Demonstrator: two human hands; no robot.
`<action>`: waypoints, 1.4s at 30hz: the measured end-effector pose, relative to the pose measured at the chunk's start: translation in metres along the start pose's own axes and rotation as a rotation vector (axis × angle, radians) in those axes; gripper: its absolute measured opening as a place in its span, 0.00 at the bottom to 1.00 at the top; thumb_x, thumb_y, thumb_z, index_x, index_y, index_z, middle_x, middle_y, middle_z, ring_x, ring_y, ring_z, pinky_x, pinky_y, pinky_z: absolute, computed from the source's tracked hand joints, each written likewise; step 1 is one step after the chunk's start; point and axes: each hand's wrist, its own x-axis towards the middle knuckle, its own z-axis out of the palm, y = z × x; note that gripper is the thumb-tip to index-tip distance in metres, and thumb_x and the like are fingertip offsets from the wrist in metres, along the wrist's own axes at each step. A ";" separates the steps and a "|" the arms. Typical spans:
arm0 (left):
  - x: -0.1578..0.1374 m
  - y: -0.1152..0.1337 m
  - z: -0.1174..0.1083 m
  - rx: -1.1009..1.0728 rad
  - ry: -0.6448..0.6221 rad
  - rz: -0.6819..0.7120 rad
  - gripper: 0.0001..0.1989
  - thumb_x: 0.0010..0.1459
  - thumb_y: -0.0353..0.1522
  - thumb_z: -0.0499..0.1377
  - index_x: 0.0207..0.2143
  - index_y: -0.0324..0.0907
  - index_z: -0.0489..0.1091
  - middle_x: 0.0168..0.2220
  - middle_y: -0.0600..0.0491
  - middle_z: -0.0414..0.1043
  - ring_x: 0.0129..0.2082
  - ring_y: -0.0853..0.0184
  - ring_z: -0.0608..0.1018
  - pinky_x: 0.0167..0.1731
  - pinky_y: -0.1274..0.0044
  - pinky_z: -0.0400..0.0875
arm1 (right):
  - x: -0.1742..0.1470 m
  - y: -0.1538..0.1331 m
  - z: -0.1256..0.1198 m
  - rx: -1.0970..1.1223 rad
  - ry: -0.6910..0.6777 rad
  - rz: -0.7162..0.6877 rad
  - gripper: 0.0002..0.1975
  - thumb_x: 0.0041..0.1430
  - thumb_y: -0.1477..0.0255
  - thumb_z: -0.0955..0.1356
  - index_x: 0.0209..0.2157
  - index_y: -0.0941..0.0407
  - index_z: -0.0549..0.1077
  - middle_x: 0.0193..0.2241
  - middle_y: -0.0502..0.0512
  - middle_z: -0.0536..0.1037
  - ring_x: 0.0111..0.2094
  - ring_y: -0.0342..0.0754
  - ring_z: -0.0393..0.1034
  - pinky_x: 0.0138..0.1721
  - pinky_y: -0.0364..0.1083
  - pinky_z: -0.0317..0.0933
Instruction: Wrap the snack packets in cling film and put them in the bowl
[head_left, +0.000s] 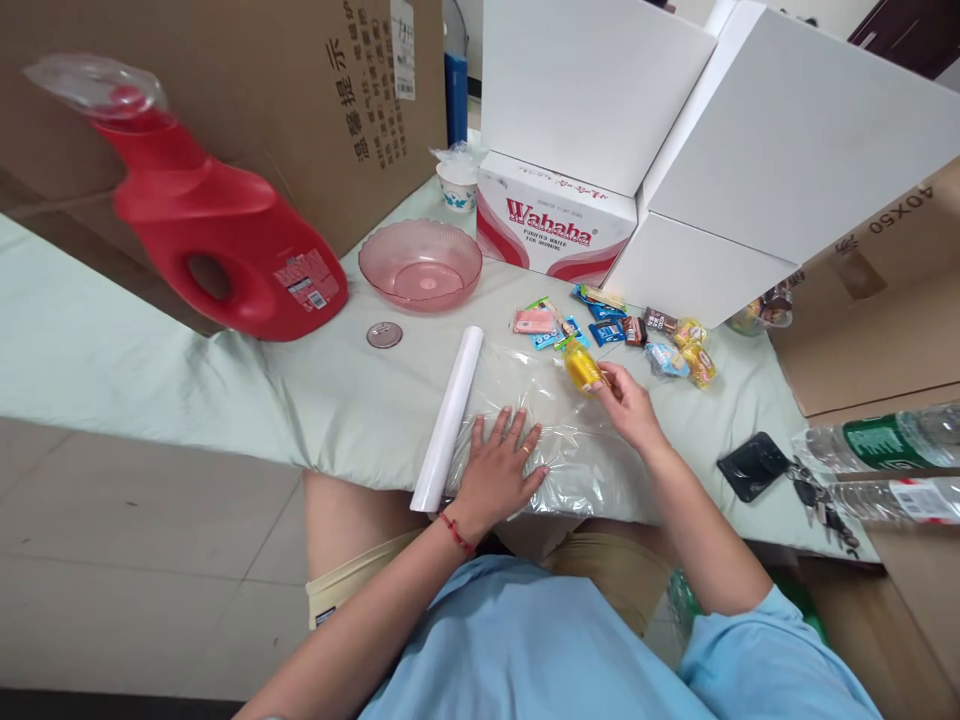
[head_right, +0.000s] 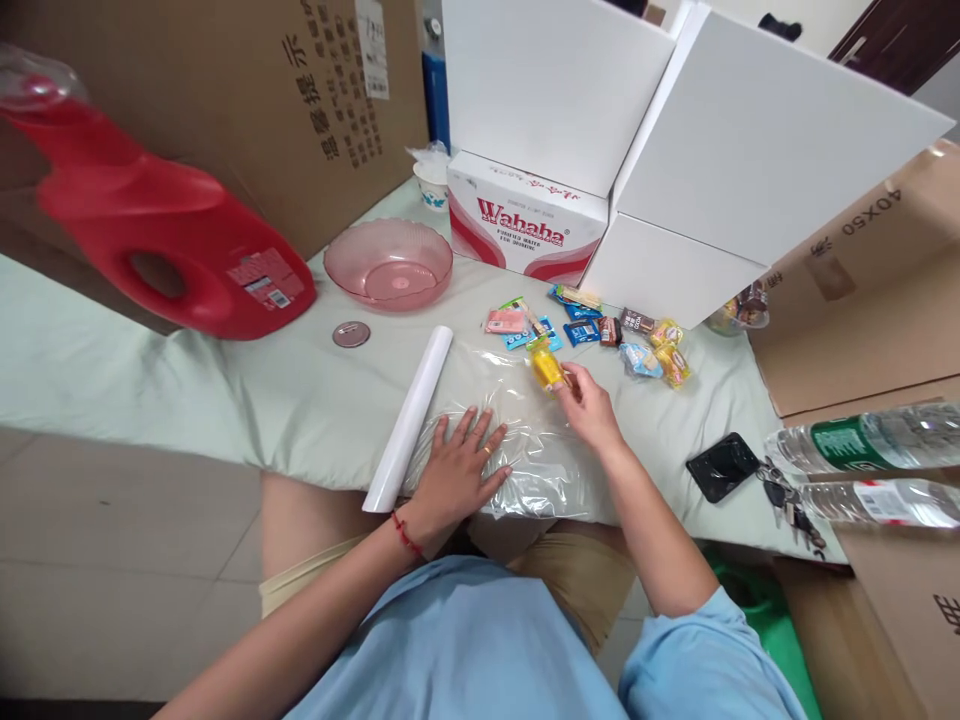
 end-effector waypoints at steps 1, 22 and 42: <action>0.000 0.000 0.000 0.002 -0.001 0.001 0.32 0.71 0.50 0.52 0.71 0.47 0.64 0.75 0.42 0.56 0.76 0.45 0.55 0.72 0.44 0.44 | 0.001 -0.004 -0.003 0.126 -0.038 0.120 0.27 0.61 0.47 0.70 0.52 0.51 0.76 0.46 0.58 0.83 0.45 0.55 0.79 0.48 0.53 0.74; 0.000 0.000 0.002 0.016 0.019 -0.009 0.31 0.71 0.50 0.51 0.69 0.49 0.66 0.75 0.43 0.57 0.76 0.46 0.56 0.72 0.44 0.44 | -0.014 -0.010 0.026 -0.706 -0.409 -0.218 0.29 0.70 0.68 0.68 0.70 0.48 0.66 0.66 0.58 0.72 0.58 0.55 0.75 0.54 0.50 0.71; -0.004 -0.027 -0.058 -0.022 0.249 -0.216 0.19 0.72 0.40 0.52 0.51 0.40 0.78 0.65 0.39 0.70 0.67 0.48 0.69 0.62 0.56 0.69 | -0.038 -0.010 0.050 -0.891 -0.358 -0.113 0.30 0.75 0.65 0.62 0.75 0.43 0.58 0.74 0.54 0.61 0.55 0.56 0.78 0.46 0.51 0.76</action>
